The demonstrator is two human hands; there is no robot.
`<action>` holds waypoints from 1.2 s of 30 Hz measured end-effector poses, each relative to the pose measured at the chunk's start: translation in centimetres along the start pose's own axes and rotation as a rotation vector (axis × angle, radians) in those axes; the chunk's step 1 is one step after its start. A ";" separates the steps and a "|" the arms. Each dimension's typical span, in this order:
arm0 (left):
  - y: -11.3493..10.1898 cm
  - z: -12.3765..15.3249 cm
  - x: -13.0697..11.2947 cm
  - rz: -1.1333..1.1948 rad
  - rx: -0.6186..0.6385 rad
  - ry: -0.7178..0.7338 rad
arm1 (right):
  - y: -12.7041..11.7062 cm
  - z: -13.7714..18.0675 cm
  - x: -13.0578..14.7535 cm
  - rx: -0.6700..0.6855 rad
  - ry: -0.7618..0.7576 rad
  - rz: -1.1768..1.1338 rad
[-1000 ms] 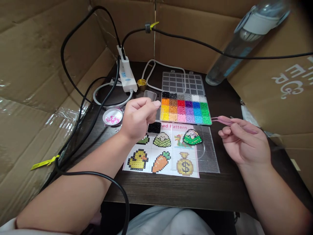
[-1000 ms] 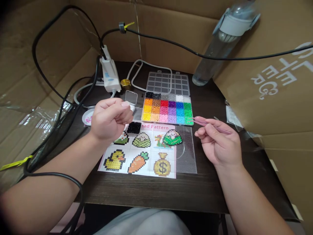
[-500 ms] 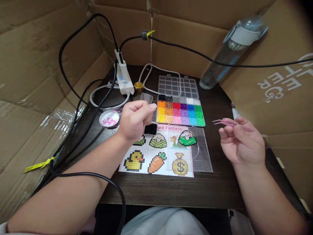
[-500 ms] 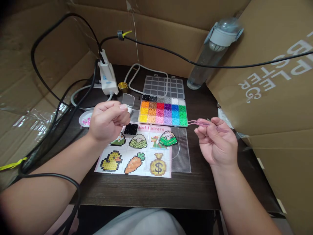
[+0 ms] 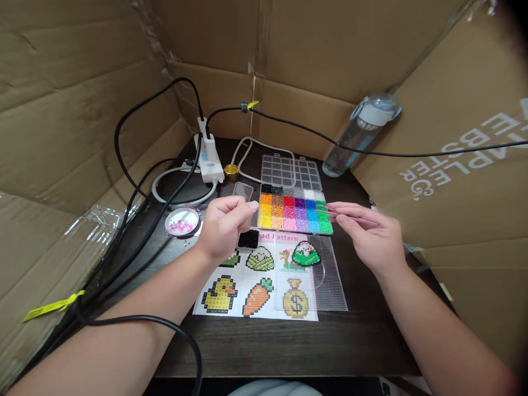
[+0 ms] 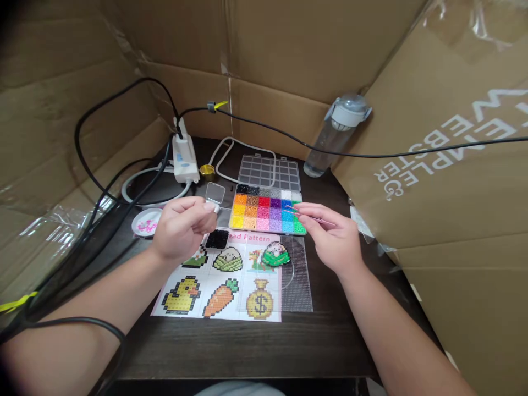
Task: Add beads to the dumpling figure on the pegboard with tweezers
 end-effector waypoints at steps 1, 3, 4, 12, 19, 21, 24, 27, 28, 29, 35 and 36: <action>0.0 0.0 0.0 -0.003 -0.004 0.001 | 0.6 -0.5 0.1 0.014 0.004 0.012; 0.0 0.0 -0.1 -0.006 -0.015 -0.003 | 2.0 -0.9 0.1 0.046 0.035 0.001; 0.0 0.1 -0.1 -0.008 -0.020 -0.009 | 2.7 -0.9 0.1 0.060 0.026 0.003; 0.1 0.1 0.1 -0.026 0.013 -0.025 | 5.4 0.6 -0.1 0.162 -0.128 0.111; -0.1 0.2 0.4 -0.034 0.011 -0.027 | 5.2 1.1 -0.2 0.091 -0.135 0.165; 0.0 0.2 0.4 -0.030 0.011 -0.033 | 5.3 1.1 -0.3 0.089 -0.141 0.172; 0.2 0.2 0.3 -0.020 0.014 -0.037 | 5.3 1.1 -0.4 0.094 -0.143 0.170; 0.2 0.2 0.3 -0.019 0.013 -0.036 | 5.4 1.0 -0.3 0.104 -0.137 0.166; 0.2 0.2 0.3 -0.023 0.012 -0.037 | 5.3 1.0 -0.3 0.105 -0.136 0.166; 0.2 0.2 0.2 -0.028 0.012 -0.038 | 5.3 0.9 -0.3 0.106 -0.138 0.167; 0.2 0.3 0.3 -0.036 0.014 -0.034 | 5.3 0.9 -0.2 0.125 -0.177 0.181; 0.2 0.3 0.3 -0.038 0.011 -0.033 | 5.3 1.0 -0.2 0.133 -0.182 0.188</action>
Point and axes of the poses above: each hand's wrist, its own z-axis away from the middle knuckle, its own y-axis out of the palm, x = y × z, the point moved 3 cm from there along -z, towards the middle knuckle, and after that the axes turned 11 degrees about z, right-handed, at the moved point
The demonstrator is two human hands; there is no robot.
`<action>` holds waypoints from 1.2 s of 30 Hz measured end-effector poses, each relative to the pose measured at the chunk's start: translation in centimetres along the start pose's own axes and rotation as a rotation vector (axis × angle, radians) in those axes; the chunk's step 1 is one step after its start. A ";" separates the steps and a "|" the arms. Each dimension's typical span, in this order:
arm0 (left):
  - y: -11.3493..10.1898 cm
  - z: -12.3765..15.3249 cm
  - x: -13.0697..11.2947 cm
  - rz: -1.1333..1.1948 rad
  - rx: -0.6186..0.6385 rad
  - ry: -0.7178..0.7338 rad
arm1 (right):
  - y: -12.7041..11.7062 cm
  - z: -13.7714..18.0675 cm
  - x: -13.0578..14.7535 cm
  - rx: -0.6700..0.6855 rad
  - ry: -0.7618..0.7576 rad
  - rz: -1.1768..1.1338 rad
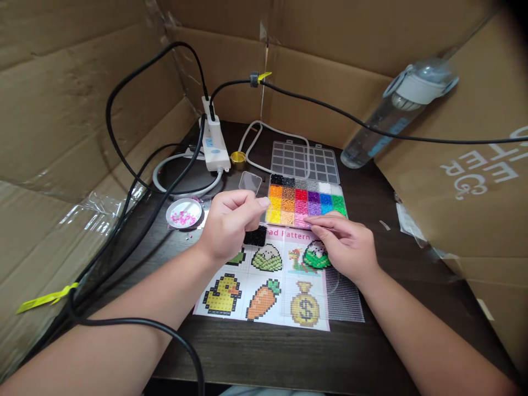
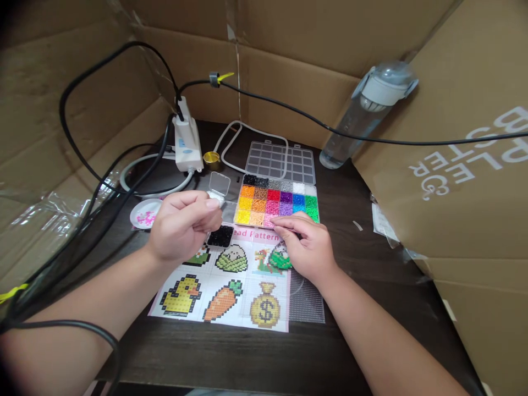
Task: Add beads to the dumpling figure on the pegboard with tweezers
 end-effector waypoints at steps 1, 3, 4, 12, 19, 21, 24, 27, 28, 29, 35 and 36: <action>0.0 0.0 0.0 -0.002 -0.001 0.001 | 0.0 0.0 0.0 0.007 -0.005 0.006; 0.0 0.0 0.1 -0.004 0.003 0.005 | 0.0 0.0 0.1 0.019 -0.017 0.017; 0.0 0.0 0.1 -0.004 0.004 0.008 | 0.0 0.1 0.1 0.021 -0.026 0.020; -0.1 0.0 0.1 -0.002 0.004 0.013 | 0.1 0.0 0.5 0.005 -0.078 0.029; -0.1 0.0 0.2 -0.016 0.004 0.012 | 0.1 -0.3 0.6 0.000 -0.046 0.014; 0.0 0.0 0.2 -0.011 0.006 0.010 | 0.1 -0.3 0.6 -0.001 -0.023 0.007; 0.1 0.0 0.1 -0.001 0.008 0.012 | 0.1 -0.2 0.3 -0.006 0.029 -0.003; 0.1 0.0 0.0 0.007 0.007 0.015 | 0.0 0.0 0.1 -0.012 0.089 -0.007; 0.0 0.0 0.0 0.006 0.006 0.014 | 0.0 0.0 0.0 -0.011 0.107 -0.008; 0.0 0.0 0.0 0.005 0.004 0.015 | 0.0 0.1 -0.1 -0.008 0.123 -0.009; 0.1 0.0 0.1 0.003 0.017 0.020 | -1.1 0.0 0.0 -0.073 0.151 -0.071; 0.1 0.0 0.1 0.004 0.022 0.020 | -1.6 0.0 0.1 -0.105 0.154 -0.091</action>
Point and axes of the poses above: each hand's wrist, its own z-axis away from the middle knuckle, its own y-axis out of the palm, x = y × z, the point moved 3 cm from there along -z, towards the middle knuckle, and after that the axes turned 11 degrees about z, right-handed, at the moved point
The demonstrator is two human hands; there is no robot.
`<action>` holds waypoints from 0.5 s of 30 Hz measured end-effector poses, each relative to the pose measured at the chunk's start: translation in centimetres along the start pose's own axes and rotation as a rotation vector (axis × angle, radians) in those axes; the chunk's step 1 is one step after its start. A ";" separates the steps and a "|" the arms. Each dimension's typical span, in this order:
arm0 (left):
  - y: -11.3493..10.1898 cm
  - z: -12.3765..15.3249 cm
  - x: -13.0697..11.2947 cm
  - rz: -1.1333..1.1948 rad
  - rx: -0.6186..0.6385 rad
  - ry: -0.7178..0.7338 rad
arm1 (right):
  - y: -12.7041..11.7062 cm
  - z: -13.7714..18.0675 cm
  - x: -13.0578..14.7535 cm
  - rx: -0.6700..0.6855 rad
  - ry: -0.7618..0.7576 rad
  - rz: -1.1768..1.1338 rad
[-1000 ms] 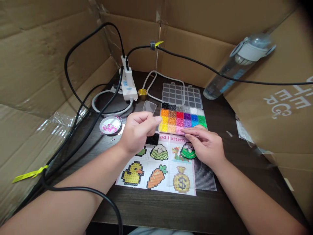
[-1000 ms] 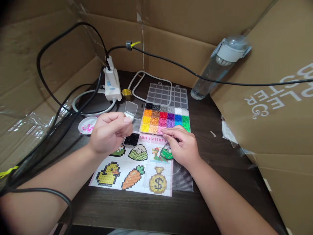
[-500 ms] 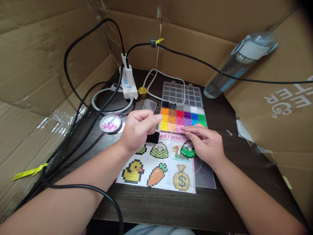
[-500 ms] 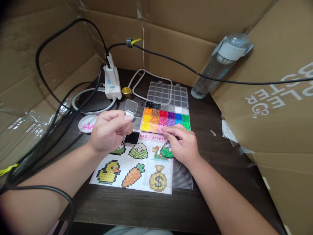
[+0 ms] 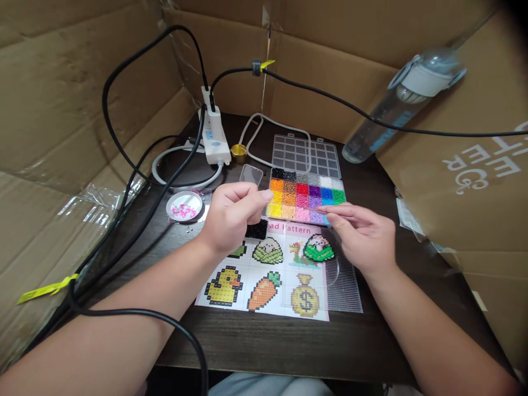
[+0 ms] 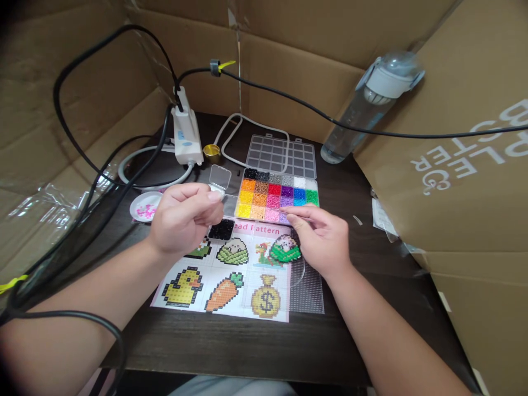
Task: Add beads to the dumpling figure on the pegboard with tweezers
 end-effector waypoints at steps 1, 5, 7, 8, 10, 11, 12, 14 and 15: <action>0.0 0.0 0.0 0.001 0.004 0.001 | -0.6 0.0 0.2 -0.035 0.004 -0.025; 0.0 -0.1 -0.1 0.003 -0.003 0.012 | -3.2 0.8 0.8 -0.162 0.017 -0.127; 0.0 -0.1 -0.1 0.000 -0.004 0.020 | -4.2 1.9 0.5 -0.154 0.044 -0.140; 0.0 -0.1 0.0 -0.001 -0.002 0.023 | -4.4 2.6 0.2 -0.115 0.074 -0.131; 0.0 0.0 0.0 -0.003 0.000 0.027 | -4.5 4.1 -0.7 -0.050 0.130 -0.101; 0.0 0.0 0.0 -0.004 0.001 0.029 | -4.4 4.9 -1.2 -0.017 0.157 -0.087; 0.1 0.0 -0.1 -0.005 0.001 0.031 | -4.2 5.5 -1.6 0.008 0.176 -0.076; 0.2 -0.1 -0.1 -0.003 -0.001 0.031 | -3.6 6.3 -2.3 0.041 0.198 -0.077; 0.3 -0.1 -0.2 -0.001 -0.002 0.027 | -3.4 6.6 -2.5 0.053 0.202 -0.084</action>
Point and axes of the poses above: each hand's wrist, its own z-axis away from the middle knuckle, its own y-axis out of the palm, x = y × z, the point moved 3 cm from there along -z, towards the middle knuckle, and after that the axes turned 11 degrees about z, right-handed, at the moved point
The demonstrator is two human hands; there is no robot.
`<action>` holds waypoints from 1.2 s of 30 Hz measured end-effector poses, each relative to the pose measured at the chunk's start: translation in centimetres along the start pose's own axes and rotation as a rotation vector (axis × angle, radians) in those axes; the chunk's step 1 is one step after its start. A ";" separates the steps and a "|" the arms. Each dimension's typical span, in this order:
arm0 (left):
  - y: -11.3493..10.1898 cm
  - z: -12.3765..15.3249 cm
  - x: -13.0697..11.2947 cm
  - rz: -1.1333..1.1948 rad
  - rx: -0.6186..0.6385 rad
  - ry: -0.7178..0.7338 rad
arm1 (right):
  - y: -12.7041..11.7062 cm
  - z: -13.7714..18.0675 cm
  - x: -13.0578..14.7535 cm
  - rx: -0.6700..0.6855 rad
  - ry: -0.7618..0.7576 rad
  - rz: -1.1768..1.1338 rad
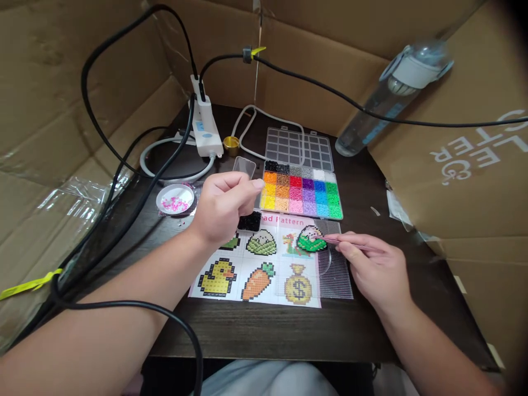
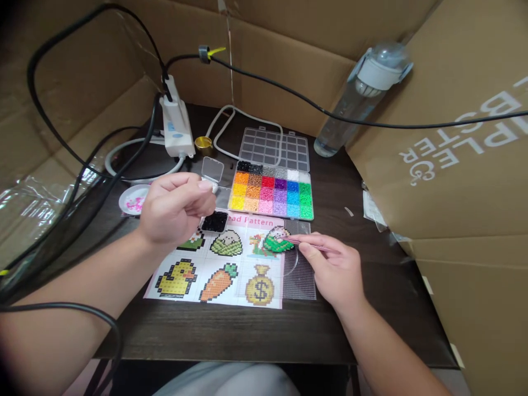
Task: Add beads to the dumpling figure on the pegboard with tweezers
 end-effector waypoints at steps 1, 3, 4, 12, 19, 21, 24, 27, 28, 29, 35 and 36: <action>0.1 0.0 0.0 0.002 -0.001 -0.005 | 0.2 0.1 -0.2 0.010 0.002 -0.007; 0.2 -0.1 -0.1 0.003 -0.005 -0.012 | 0.5 0.0 -0.4 0.021 0.002 -0.007; 0.2 -0.1 -0.1 0.003 -0.006 -0.014 | 0.6 0.0 -0.4 0.021 0.001 0.001; 0.2 -0.2 -0.2 0.006 -0.011 -0.007 | 0.4 0.0 -0.4 0.017 -0.043 0.015; 0.3 -0.1 -0.2 -0.017 -0.025 -0.020 | 0.4 0.0 -0.1 0.028 -0.047 0.029; 0.3 -0.1 -0.2 -0.013 -0.027 -0.018 | 0.4 0.0 0.0 0.029 -0.043 0.030; 0.4 -0.1 -0.2 -0.016 -0.034 -0.019 | 0.5 -0.1 0.1 0.036 -0.042 0.029; 0.4 -0.1 -0.2 -0.036 -0.041 -0.019 | 0.4 -0.1 0.0 0.031 -0.036 0.032; 0.5 -0.1 -0.2 -0.040 -0.043 -0.019 | 0.4 0.0 0.0 0.029 -0.034 0.032; 0.5 -0.1 -0.3 -0.042 -0.044 -0.019 | 0.4 0.0 0.0 0.028 -0.034 0.030; 0.5 -0.1 -0.3 -0.055 -0.047 -0.027 | 0.4 0.0 -0.2 0.024 -0.028 0.039; 0.5 -0.1 -0.2 -0.052 -0.047 -0.028 | 0.3 0.0 -0.1 0.023 -0.026 0.040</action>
Point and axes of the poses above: each hand's wrist, its own z-axis away from the middle knuckle, its own y-axis out of the palm, x = y × z, the point moved 3 cm from there along -z, towards the middle knuckle, and after that the axes turned 11 degrees about z, right-handed, at the moved point
